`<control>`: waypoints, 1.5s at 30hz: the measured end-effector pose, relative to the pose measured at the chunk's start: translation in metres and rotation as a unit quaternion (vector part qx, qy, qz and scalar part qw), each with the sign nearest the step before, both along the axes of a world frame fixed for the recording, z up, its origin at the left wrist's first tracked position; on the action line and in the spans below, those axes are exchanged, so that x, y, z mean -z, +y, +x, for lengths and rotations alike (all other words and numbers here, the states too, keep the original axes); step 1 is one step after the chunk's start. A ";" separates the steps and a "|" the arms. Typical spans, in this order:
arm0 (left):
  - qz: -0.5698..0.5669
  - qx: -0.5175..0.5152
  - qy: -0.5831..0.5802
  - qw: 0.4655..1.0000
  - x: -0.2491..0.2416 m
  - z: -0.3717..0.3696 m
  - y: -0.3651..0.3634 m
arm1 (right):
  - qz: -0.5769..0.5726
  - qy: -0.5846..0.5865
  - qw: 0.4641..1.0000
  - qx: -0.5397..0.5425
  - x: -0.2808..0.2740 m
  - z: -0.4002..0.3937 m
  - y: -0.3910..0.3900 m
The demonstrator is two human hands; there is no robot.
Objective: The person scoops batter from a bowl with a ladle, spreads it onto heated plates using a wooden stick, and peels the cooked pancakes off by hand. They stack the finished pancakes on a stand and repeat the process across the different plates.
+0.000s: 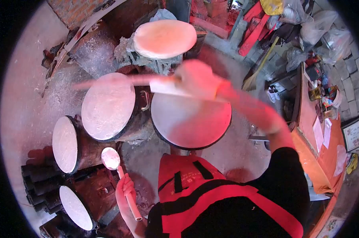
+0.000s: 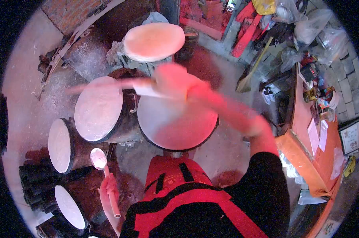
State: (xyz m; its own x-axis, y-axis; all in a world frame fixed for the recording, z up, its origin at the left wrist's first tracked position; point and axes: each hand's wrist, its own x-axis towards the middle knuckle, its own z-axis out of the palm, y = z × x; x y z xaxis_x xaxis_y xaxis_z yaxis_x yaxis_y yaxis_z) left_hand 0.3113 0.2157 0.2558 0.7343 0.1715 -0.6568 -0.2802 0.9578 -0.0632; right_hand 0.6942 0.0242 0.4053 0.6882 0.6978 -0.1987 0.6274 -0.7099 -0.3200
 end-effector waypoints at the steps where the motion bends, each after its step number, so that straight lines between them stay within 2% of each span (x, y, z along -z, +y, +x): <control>1: 0.014 0.006 -0.002 1.000 -0.001 0.009 0.003 | 0.109 -0.061 0.992 -0.006 0.008 0.037 0.001; 3: -0.014 0.002 -0.007 1.000 -0.005 0.027 0.011 | 0.184 -0.058 0.981 0.013 -0.026 0.102 0.013; 4: -0.027 -0.001 -0.013 1.000 -0.007 0.037 0.018 | 0.220 -0.005 0.975 0.000 -0.056 0.126 0.019; 6: -0.025 0.013 -0.029 0.999 -0.007 0.055 0.035 | 0.382 0.085 0.917 0.085 -0.079 0.182 0.023; 8: -0.022 0.027 -0.039 0.999 -0.006 0.075 0.057 | 0.441 0.082 0.874 0.186 -0.077 0.232 0.018; 10: -0.020 0.040 -0.039 0.998 -0.004 0.093 0.083 | 0.495 0.078 0.817 0.285 -0.051 0.280 0.016; 12: 0.014 0.053 -0.007 0.998 -0.007 0.112 0.110 | 0.545 0.042 0.778 0.308 0.019 0.314 0.022; 14: 0.047 0.061 0.022 0.997 -0.009 0.130 0.134 | 0.513 0.030 0.768 0.383 0.104 0.340 0.034; 15: 0.051 0.054 0.022 0.997 -0.010 0.139 0.145 | 0.531 0.067 0.720 0.441 0.104 0.296 0.063; 16: 0.071 0.065 0.027 0.995 -0.006 0.146 0.157 | 0.552 0.085 0.697 0.450 0.155 0.314 0.071; 17: 0.091 0.076 0.037 0.992 -0.002 0.149 0.168 | 0.484 0.112 0.716 0.491 0.176 0.314 0.081; 18: 0.110 0.087 0.051 0.989 -0.002 0.152 0.177 | 0.578 0.161 0.650 0.467 0.215 0.315 0.088; 19: 0.135 0.108 0.043 0.984 -0.009 0.156 0.181 | 0.587 0.154 0.623 0.494 0.248 0.319 0.095; 21: 0.158 0.103 0.142 0.972 -0.032 0.169 0.179 | 0.559 0.093 0.630 0.532 0.311 0.334 0.098; 22: 0.170 0.098 0.190 0.962 -0.039 0.174 0.176 | 0.544 0.062 0.632 0.548 0.317 0.331 0.101; 25: 0.177 0.076 0.257 0.947 -0.047 0.170 0.160 | 0.495 0.034 0.682 0.538 0.319 0.316 0.109; 28: 0.124 0.023 0.201 0.971 -0.047 0.138 0.129 | 0.564 0.097 0.599 0.560 0.289 0.285 0.119; 31: 0.028 -0.045 0.118 0.992 -0.047 0.088 0.075 | 0.674 0.114 0.518 0.514 0.325 0.260 0.123; 32: -0.002 -0.071 0.086 0.994 -0.048 0.069 0.050 | 0.705 0.281 0.481 0.439 0.255 0.186 0.133; 33: -0.097 -0.114 -0.050 0.987 -0.037 0.050 0.024 | 0.662 0.378 0.498 0.413 0.233 0.133 0.138; 35: -0.105 -0.157 -0.074 0.979 -0.022 0.009 -0.036 | 0.484 0.560 0.575 0.348 0.206 0.025 0.139; 36: -0.103 -0.194 -0.084 0.972 -0.017 -0.015 -0.067 | 0.395 0.648 0.608 0.233 0.218 -0.028 0.133; 37: -0.129 -0.231 -0.106 0.958 -0.010 -0.039 -0.100 | 0.337 0.637 0.672 0.168 0.204 -0.089 0.124; 38: -0.145 -0.275 -0.141 0.940 0.002 -0.057 -0.124 | 0.260 0.640 0.716 0.102 0.222 -0.134 0.121; 39: -0.116 -0.318 -0.136 0.931 0.013 -0.079 -0.159 | 0.188 0.636 0.746 0.065 0.223 -0.182 0.110; 40: -0.092 -0.362 -0.127 0.919 0.022 -0.099 -0.194 | 0.139 0.653 0.744 0.018 0.234 -0.224 0.096; 42: -0.097 -0.499 -0.110 0.854 0.022 -0.132 -0.262 | 0.075 0.577 0.798 -0.159 0.253 -0.295 0.059; 43: -0.104 -0.554 -0.104 0.819 0.024 -0.149 -0.297 | 0.067 0.513 0.806 -0.286 0.275 -0.316 0.037; 44: -0.071 -0.622 -0.041 0.779 0.031 -0.166 -0.337 | 0.071 0.446 0.796 -0.403 0.290 -0.333 0.021; 45: -0.045 -0.676 0.026 0.735 0.042 -0.177 -0.371 | 0.136 0.365 0.746 -0.540 0.285 -0.350 0.010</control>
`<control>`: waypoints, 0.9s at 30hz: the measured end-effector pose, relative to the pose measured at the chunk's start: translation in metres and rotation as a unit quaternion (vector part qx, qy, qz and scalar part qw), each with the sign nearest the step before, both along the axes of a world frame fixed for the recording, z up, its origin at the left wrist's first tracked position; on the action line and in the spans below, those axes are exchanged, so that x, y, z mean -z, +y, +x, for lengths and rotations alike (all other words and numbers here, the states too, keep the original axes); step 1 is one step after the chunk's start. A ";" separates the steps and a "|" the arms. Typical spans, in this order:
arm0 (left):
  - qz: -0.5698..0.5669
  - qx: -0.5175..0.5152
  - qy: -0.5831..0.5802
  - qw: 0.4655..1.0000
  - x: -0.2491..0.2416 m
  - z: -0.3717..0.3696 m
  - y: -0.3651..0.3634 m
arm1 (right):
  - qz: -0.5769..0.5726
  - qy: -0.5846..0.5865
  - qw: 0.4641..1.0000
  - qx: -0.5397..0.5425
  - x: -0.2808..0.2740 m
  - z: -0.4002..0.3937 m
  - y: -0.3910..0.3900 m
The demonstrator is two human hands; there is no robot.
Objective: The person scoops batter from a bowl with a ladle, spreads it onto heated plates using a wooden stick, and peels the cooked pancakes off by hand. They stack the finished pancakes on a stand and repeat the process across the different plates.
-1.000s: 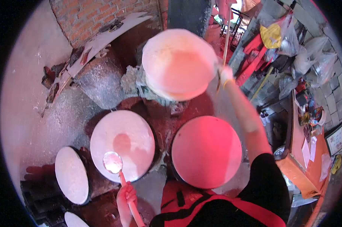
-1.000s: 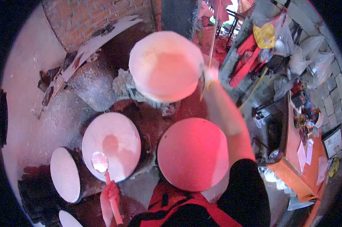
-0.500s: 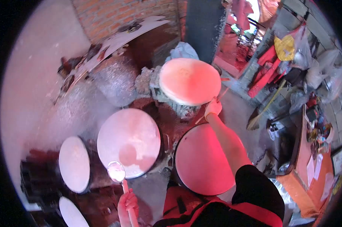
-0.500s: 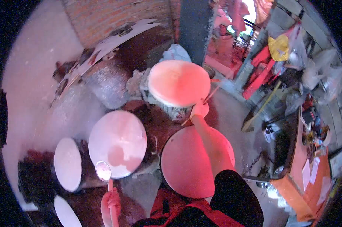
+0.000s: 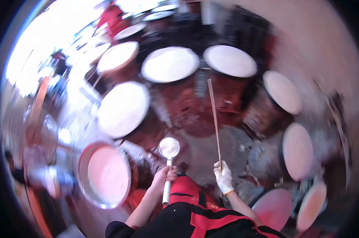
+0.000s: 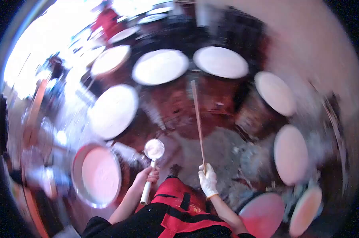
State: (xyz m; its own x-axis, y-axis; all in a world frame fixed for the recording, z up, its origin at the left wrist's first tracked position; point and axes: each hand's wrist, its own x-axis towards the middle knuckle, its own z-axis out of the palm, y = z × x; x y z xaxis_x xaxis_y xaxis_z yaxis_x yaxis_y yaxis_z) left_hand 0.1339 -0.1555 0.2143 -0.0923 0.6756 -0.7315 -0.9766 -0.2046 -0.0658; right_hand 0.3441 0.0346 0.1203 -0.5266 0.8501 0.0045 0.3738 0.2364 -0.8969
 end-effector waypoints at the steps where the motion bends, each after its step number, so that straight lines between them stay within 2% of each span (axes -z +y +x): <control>1: -0.037 -0.056 0.064 0.996 0.008 -0.017 -0.037 | 0.148 -0.011 0.985 -0.088 -0.014 -0.023 -0.017; 2: -0.146 -0.102 0.165 0.970 0.010 -0.030 -0.068 | 0.045 -0.072 0.984 -0.156 -0.034 -0.039 -0.032; 3: -0.258 -0.114 0.296 0.913 0.023 -0.041 -0.104 | 0.001 -0.065 0.974 -0.219 -0.032 -0.059 -0.045; 4: -0.350 -0.107 0.363 0.857 0.046 -0.057 -0.144 | -0.044 -0.062 0.958 -0.276 -0.029 -0.080 -0.059; 5: -0.476 -0.072 0.418 0.770 0.063 -0.073 -0.179 | -0.093 -0.080 0.938 -0.325 -0.032 -0.102 -0.070; 6: -0.627 0.022 0.629 0.459 0.123 -0.087 -0.235 | -0.140 -0.100 0.913 -0.371 -0.035 -0.124 -0.081; 7: -0.696 0.084 0.610 0.369 0.107 -0.108 -0.264 | -0.137 -0.145 0.892 -0.405 -0.033 -0.157 -0.100; 8: -0.699 0.186 0.612 0.320 0.112 -0.126 -0.296 | -0.129 -0.183 0.871 -0.438 -0.024 -0.187 -0.114; 9: -0.647 0.264 0.668 0.256 0.140 -0.149 -0.331 | -0.122 -0.223 0.849 -0.464 -0.013 -0.214 -0.128; 10: -0.578 0.339 0.717 0.194 0.168 -0.165 -0.361 | -0.075 -0.213 0.837 -0.499 0.004 -0.239 -0.145; 11: -0.532 0.393 0.732 0.161 0.167 -0.179 -0.381 | -0.006 -0.147 0.822 -0.551 0.002 -0.267 -0.168; 12: -0.483 0.436 0.749 0.123 0.166 -0.199 -0.395 | 0.017 -0.146 0.795 -0.589 -0.001 -0.296 -0.190; 15: -0.610 0.348 0.676 0.222 0.163 -0.218 -0.412 | 0.137 -0.108 0.738 -0.652 -0.005 -0.376 -0.252; 16: -0.681 0.290 0.614 0.273 0.190 -0.210 -0.406 | 0.172 -0.105 0.728 -0.655 -0.001 -0.396 -0.272; 18: -0.710 0.071 0.471 0.519 0.308 -0.198 -0.378 | 0.204 -0.224 0.684 -0.664 0.017 -0.430 -0.304; 19: -0.576 -0.105 0.332 0.739 0.316 -0.205 -0.359 | 0.221 -0.280 0.660 -0.661 0.031 -0.438 -0.314; 20: -0.340 -0.258 0.151 0.892 0.289 -0.217 -0.343 | 0.224 -0.311 0.656 -0.650 0.056 -0.436 -0.316; 21: -0.079 -0.376 -0.036 0.923 0.249 -0.230 -0.329 | 0.211 -0.323 0.655 -0.649 0.053 -0.426 -0.316; 22: 0.128 -0.411 -0.198 0.881 0.216 -0.241 -0.320 | 0.201 -0.332 0.657 -0.646 0.044 -0.414 -0.313; 25: 0.124 -0.463 -0.195 0.856 0.161 -0.238 -0.297 | 0.181 -0.320 0.676 -0.638 0.005 -0.373 -0.289; 27: 0.136 -0.490 -0.142 0.849 0.123 -0.230 -0.290 | 0.184 -0.281 0.693 -0.638 -0.012 -0.340 -0.269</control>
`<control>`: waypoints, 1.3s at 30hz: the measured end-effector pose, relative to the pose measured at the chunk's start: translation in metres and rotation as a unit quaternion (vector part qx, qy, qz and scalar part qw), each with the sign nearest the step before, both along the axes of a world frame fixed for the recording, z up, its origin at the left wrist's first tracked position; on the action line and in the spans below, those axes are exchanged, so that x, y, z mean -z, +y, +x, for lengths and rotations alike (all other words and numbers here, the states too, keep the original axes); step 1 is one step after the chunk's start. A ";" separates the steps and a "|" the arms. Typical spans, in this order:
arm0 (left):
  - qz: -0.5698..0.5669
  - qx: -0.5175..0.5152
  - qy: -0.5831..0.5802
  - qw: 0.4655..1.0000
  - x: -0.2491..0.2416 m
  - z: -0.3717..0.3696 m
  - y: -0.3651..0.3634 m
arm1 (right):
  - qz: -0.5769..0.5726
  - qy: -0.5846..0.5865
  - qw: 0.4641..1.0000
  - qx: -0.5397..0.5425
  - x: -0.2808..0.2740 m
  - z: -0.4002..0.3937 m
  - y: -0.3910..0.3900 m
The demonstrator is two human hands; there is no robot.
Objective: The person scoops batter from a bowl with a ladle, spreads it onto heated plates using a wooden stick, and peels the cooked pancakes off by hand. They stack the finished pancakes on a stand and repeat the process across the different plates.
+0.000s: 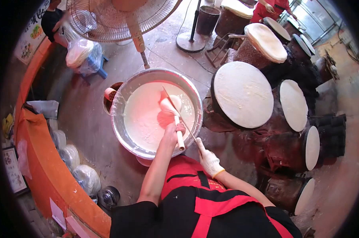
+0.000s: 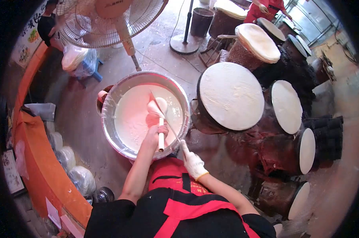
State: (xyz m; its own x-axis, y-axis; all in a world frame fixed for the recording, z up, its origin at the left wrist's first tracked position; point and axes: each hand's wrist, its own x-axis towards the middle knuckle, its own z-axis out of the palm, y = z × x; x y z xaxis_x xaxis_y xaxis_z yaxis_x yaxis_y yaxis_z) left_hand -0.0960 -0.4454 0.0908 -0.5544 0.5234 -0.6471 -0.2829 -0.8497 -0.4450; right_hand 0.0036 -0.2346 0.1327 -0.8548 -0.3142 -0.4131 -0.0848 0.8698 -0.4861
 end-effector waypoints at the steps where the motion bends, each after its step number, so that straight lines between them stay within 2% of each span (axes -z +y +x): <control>1: -0.006 -0.014 0.020 1.000 -0.018 0.005 0.000 | -0.013 0.023 1.000 -0.001 -0.008 0.016 0.006; 3: -0.033 -0.027 0.069 0.997 -0.079 0.016 -0.004 | -0.043 0.072 0.996 -0.006 -0.021 0.042 0.016; 6: -0.104 -0.043 0.155 0.982 -0.157 0.039 -0.013 | -0.151 0.187 0.971 -0.006 -0.036 0.070 0.020; 8: -0.160 -0.041 0.269 0.949 -0.206 0.050 -0.025 | -0.183 0.237 0.954 -0.002 -0.056 0.080 0.017; 10: -0.228 -0.021 0.270 0.935 -0.271 0.059 -0.034 | -0.225 0.285 0.932 -0.005 -0.077 0.081 0.014; 11: -0.291 0.001 0.286 0.913 -0.293 0.058 -0.043 | -0.205 0.302 0.931 0.000 -0.089 0.080 0.013; 12: -0.418 0.022 0.307 0.855 -0.320 0.063 -0.048 | -0.183 0.319 0.930 -0.014 -0.109 0.079 0.012; 13: -0.490 0.043 0.345 0.799 -0.342 0.066 -0.057 | -0.206 0.348 0.914 -0.017 -0.124 0.074 0.012; 14: -0.557 0.063 0.380 0.736 -0.360 0.067 -0.070 | -0.227 0.376 0.898 -0.019 -0.136 0.071 0.011; 16: -0.637 0.095 0.381 0.663 -0.384 0.063 -0.093 | -0.170 0.460 0.871 -0.001 -0.151 0.065 0.004; 17: -0.664 0.117 0.389 0.628 -0.383 0.056 -0.106 | -0.171 0.486 0.857 0.017 -0.155 0.062 -0.006; 19: -0.643 0.208 0.399 0.620 -0.364 0.041 -0.129 | -0.165 0.512 0.841 0.053 -0.163 0.063 -0.033; 20: -0.631 0.257 0.402 0.612 -0.354 0.031 -0.139 | -0.078 0.485 0.867 0.083 -0.159 0.066 -0.047; 21: -0.527 0.315 0.367 0.699 -0.347 0.016 -0.151 | -0.046 0.459 0.880 0.108 -0.158 0.069 -0.062; 22: -0.479 0.344 0.338 0.733 -0.339 0.013 -0.153 | -0.015 0.427 0.894 0.136 -0.154 0.076 -0.073; 24: -0.377 0.406 0.269 0.788 -0.317 0.018 -0.149 | -0.127 0.454 0.867 0.162 -0.121 0.099 -0.081; 25: -0.357 0.427 0.273 0.784 -0.305 0.028 -0.147 | -0.180 0.465 0.847 0.183 -0.103 0.122 -0.085; 27: -0.313 0.489 0.298 0.758 -0.291 0.050 -0.129 | -0.165 0.463 0.836 0.242 -0.079 0.178 -0.082; 28: -0.287 0.532 0.308 0.735 -0.290 0.066 -0.115 | -0.155 0.462 0.829 0.276 -0.072 0.212 -0.081; 30: -0.317 0.628 0.361 0.612 -0.286 0.095 -0.076 | -0.172 0.422 0.815 0.359 -0.065 0.288 -0.080; 32: -0.321 0.703 0.423 0.472 -0.283 0.137 -0.025 | -0.109 0.396 0.790 0.456 -0.058 0.374 -0.085; 33: -0.266 0.745 0.424 0.441 -0.280 0.155 0.002 | -0.096 0.357 0.767 0.525 -0.057 0.416 -0.088; 35: -0.207 0.794 0.464 0.333 -0.282 0.212 0.066 | -0.086 0.284 0.710 0.639 -0.056 0.494 -0.098; 36: -0.179 0.811 0.480 0.283 -0.284 0.236 0.091 | -0.079 0.276 0.664 0.690 -0.057 0.523 -0.103; 37: -0.096 0.811 0.516 0.258 -0.274 0.258 0.121 | -0.087 0.292 0.628 0.716 -0.057 0.555 -0.110; 38: -0.088 0.817 0.530 0.207 -0.269 0.287 0.152 | -0.093 0.311 0.592 0.738 -0.058 0.584 -0.113; 39: -0.055 0.813 0.551 0.183 -0.263 0.323 0.183 | -0.104 0.315 0.568 0.754 -0.066 0.609 -0.111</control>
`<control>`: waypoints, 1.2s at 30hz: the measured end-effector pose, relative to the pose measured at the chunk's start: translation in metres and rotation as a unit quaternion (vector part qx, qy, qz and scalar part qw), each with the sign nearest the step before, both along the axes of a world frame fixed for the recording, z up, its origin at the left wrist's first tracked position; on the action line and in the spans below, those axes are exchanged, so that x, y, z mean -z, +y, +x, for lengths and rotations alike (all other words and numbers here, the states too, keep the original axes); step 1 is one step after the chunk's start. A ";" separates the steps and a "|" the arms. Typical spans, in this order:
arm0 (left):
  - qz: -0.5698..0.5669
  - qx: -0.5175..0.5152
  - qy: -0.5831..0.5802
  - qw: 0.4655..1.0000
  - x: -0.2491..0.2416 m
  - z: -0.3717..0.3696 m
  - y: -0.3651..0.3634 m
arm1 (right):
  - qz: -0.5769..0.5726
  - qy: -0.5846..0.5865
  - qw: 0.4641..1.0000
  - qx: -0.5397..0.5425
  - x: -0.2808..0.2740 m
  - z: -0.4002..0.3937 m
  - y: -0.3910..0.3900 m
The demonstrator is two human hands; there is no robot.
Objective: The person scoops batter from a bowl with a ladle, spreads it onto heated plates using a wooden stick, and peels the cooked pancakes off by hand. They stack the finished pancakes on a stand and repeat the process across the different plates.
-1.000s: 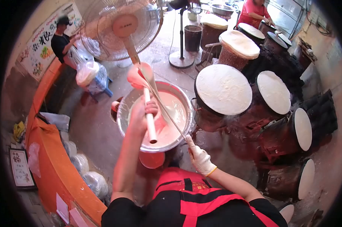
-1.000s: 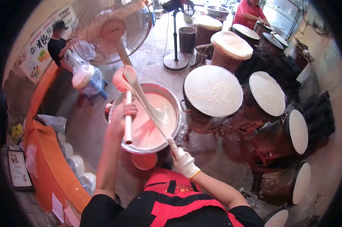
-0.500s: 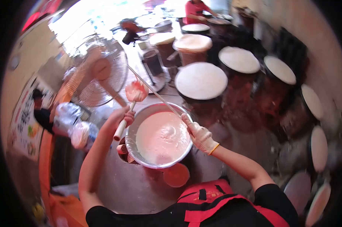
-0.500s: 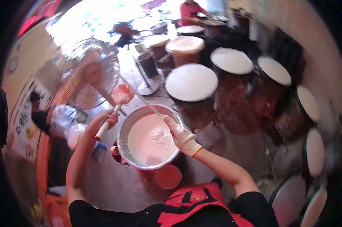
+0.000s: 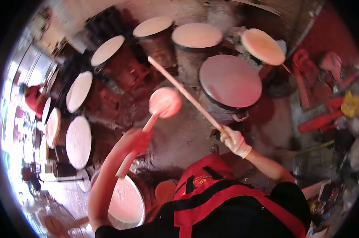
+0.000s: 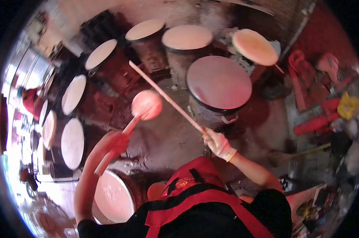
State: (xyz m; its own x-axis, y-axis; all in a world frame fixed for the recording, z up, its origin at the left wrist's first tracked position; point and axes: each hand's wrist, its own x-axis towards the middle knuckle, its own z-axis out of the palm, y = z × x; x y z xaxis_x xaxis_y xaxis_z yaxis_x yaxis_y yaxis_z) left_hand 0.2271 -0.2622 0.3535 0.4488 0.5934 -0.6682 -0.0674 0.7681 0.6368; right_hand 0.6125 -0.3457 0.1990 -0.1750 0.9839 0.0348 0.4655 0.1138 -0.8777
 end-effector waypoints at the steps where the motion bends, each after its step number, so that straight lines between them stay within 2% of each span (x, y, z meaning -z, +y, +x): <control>1: 0.065 0.040 0.024 0.997 -0.004 0.041 0.026 | -0.012 0.017 1.000 0.022 -0.014 0.024 0.004; 3: 0.184 0.120 0.077 0.973 -0.009 0.123 0.075 | -0.017 0.024 0.998 0.048 -0.053 0.060 0.016; 5: 0.284 0.148 0.122 0.940 -0.014 0.202 0.106 | 0.160 -0.069 0.983 0.055 -0.073 0.094 0.035; 6: 0.323 0.148 0.142 0.924 -0.013 0.234 0.117 | 0.237 -0.165 0.954 0.082 -0.079 0.110 0.046; 7: 0.416 0.174 0.190 0.872 -0.008 0.265 0.128 | 0.306 -0.261 0.910 0.103 -0.082 0.125 0.052; 9: 0.591 0.208 0.272 0.730 -0.001 0.315 0.140 | 0.170 -0.270 0.925 0.205 -0.105 0.141 0.043; 10: 0.605 0.223 0.284 0.710 -0.005 0.336 0.139 | 0.103 -0.269 0.924 0.253 -0.113 0.151 0.040; 12: 0.600 0.245 0.277 0.710 0.008 0.368 0.142 | 0.050 -0.063 0.955 0.286 -0.064 0.181 0.037; 13: 0.596 0.259 0.273 0.709 0.021 0.381 0.143 | -0.074 0.133 0.943 0.297 -0.069 0.181 0.026; 14: 0.596 0.240 0.255 0.723 0.037 0.391 0.145 | -0.184 0.311 0.868 0.340 -0.073 0.181 0.015; 15: 0.555 0.238 0.251 0.757 0.048 0.402 0.145 | -0.140 0.384 0.839 0.359 -0.051 0.174 0.006; 17: 0.466 0.230 0.247 0.818 0.061 0.420 0.139 | -0.165 0.469 0.787 0.366 -0.021 0.164 -0.012; 18: 0.465 0.192 0.233 0.832 0.083 0.428 0.141 | -0.050 0.364 0.839 0.402 0.038 0.155 -0.011; 19: 0.438 0.177 0.233 0.850 0.101 0.437 0.146 | 0.021 0.253 0.874 0.415 0.047 0.144 -0.009; 20: 0.407 0.161 0.233 0.868 0.118 0.442 0.151 | 0.089 0.131 0.885 0.438 0.056 0.132 -0.008; 21: 0.376 0.144 0.233 0.885 0.136 0.446 0.155 | 0.014 0.050 0.879 0.474 0.066 0.121 -0.009; 23: 0.404 0.114 0.189 0.888 0.162 0.449 0.170 | -0.207 -0.083 0.846 0.485 0.030 0.105 -0.002; 26: 0.401 0.034 0.054 0.914 0.158 0.445 0.190 | -0.208 -0.076 0.822 0.524 0.049 0.083 0.024; 29: 0.329 0.002 -0.109 0.938 0.108 0.434 0.212 | -0.027 0.052 0.819 0.571 0.054 0.064 0.081; 31: 0.260 0.005 -0.186 0.948 0.063 0.416 0.225 | 0.019 0.106 0.822 0.559 0.086 0.066 0.114; 32: 0.238 0.046 -0.176 0.954 0.051 0.396 0.235 | -0.018 0.291 0.799 0.527 0.060 0.058 0.118; 33: 0.216 0.085 -0.167 0.958 0.045 0.374 0.246 | -0.062 0.456 0.731 0.504 0.035 0.050 0.121; 35: 0.201 0.147 -0.098 0.964 0.052 0.327 0.264 | -0.085 0.546 0.650 0.521 0.022 0.035 0.111; 36: 0.180 0.168 -0.075 0.966 0.068 0.299 0.269 | -0.037 0.508 0.658 0.555 0.028 0.018 0.102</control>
